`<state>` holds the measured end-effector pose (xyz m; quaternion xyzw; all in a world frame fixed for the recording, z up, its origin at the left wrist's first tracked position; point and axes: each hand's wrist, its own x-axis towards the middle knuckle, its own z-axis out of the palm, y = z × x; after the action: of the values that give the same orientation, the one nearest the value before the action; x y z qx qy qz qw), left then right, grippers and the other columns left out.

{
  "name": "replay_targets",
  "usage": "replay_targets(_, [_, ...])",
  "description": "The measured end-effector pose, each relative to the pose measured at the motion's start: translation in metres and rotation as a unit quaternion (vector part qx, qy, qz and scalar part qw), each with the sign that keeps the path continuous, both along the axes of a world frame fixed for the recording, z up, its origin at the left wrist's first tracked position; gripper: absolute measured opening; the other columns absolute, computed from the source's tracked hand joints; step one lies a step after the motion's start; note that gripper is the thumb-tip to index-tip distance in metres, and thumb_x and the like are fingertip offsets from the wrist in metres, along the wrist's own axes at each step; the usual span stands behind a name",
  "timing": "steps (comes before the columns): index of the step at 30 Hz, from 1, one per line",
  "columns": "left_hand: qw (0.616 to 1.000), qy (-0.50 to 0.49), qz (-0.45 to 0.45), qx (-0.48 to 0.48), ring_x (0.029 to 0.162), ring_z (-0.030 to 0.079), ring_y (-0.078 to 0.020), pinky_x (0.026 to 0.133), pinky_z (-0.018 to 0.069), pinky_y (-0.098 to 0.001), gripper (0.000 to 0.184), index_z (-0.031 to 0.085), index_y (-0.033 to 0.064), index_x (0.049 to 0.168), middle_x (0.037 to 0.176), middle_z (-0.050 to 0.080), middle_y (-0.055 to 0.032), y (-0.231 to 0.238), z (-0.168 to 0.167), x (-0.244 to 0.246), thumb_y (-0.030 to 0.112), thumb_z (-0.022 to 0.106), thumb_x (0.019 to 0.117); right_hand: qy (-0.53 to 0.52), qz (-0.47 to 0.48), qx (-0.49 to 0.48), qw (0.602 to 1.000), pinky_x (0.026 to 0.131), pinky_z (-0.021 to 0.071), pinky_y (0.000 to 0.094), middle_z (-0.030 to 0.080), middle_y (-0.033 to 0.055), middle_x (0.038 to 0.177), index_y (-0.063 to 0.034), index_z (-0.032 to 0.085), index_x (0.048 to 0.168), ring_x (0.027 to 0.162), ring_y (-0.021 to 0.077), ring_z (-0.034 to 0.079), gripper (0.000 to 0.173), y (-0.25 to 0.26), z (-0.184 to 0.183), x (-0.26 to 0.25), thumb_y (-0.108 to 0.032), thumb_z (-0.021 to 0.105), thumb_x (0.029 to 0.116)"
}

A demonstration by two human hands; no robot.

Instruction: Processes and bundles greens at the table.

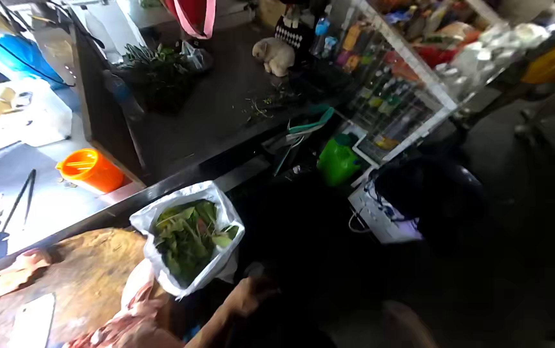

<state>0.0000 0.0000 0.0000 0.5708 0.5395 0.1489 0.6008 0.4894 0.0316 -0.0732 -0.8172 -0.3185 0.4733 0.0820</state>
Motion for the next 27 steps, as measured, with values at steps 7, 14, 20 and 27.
replay_targets(7, [0.978, 0.013, 0.208, 0.027, 0.104, 0.07, -0.0171, 0.099, 0.0549, -0.0421, 0.03, 0.07, 0.0078, 0.123, 0.114, 0.073, -0.0085, 0.188, -0.042, -0.005, 0.027, 0.061, 0.1023, -0.004, 0.036, 0.244, 0.969, 0.09, 0.0562, 0.0522, 0.067, 0.0274, 0.119, 0.0065, 0.058, 0.133, 0.1, 0.0358, 0.069, 0.034, 0.317, 0.063, -0.041, -0.013, 0.054, 0.1055])
replay_targets(14, [0.983, 0.047, 0.139, 0.113, 0.115, 0.067, -0.0192, 0.104, 0.0525, -0.0401, 0.033, 0.067, 0.0063, 0.129, 0.126, 0.069, -0.0115, 0.443, 0.031, -0.025, 0.027, 0.059, 0.1035, -0.035, 0.348, 0.147, 0.925, 0.11, 0.048, 0.0506, 0.065, 0.0212, 0.132, -0.0008, 0.062, 0.135, 0.123, 0.0334, 0.063, 0.036, 0.473, 0.037, -0.179, -0.02, 0.055, 0.1058])
replay_targets(20, [0.964, 0.113, 0.219, 0.099, 0.108, 0.07, -0.0162, 0.098, 0.0558, -0.0383, 0.033, 0.068, 0.0086, 0.128, 0.123, 0.071, -0.0084, 0.567, 0.054, -0.068, 0.028, 0.058, 0.1043, -0.028, 0.413, 0.281, 0.866, 0.105, 0.0514, 0.0473, 0.063, 0.0223, 0.132, -0.0013, 0.061, 0.137, 0.119, 0.0327, 0.064, 0.037, 0.665, 0.091, -0.259, -0.014, 0.055, 0.1028])
replay_targets(27, [0.919, 0.208, 0.335, 0.016, 0.105, 0.07, -0.0168, 0.097, 0.056, -0.04, 0.031, 0.07, 0.0109, 0.126, 0.12, 0.072, -0.0067, 0.64, 0.031, -0.065, 0.029, 0.057, 0.1048, -0.094, 0.547, 0.249, 0.794, 0.116, 0.039, 0.0548, 0.057, 0.0199, 0.144, -0.0055, 0.062, 0.139, 0.14, 0.0387, 0.047, 0.046, 0.85, 0.072, -0.331, -0.013, 0.07, 0.0935])
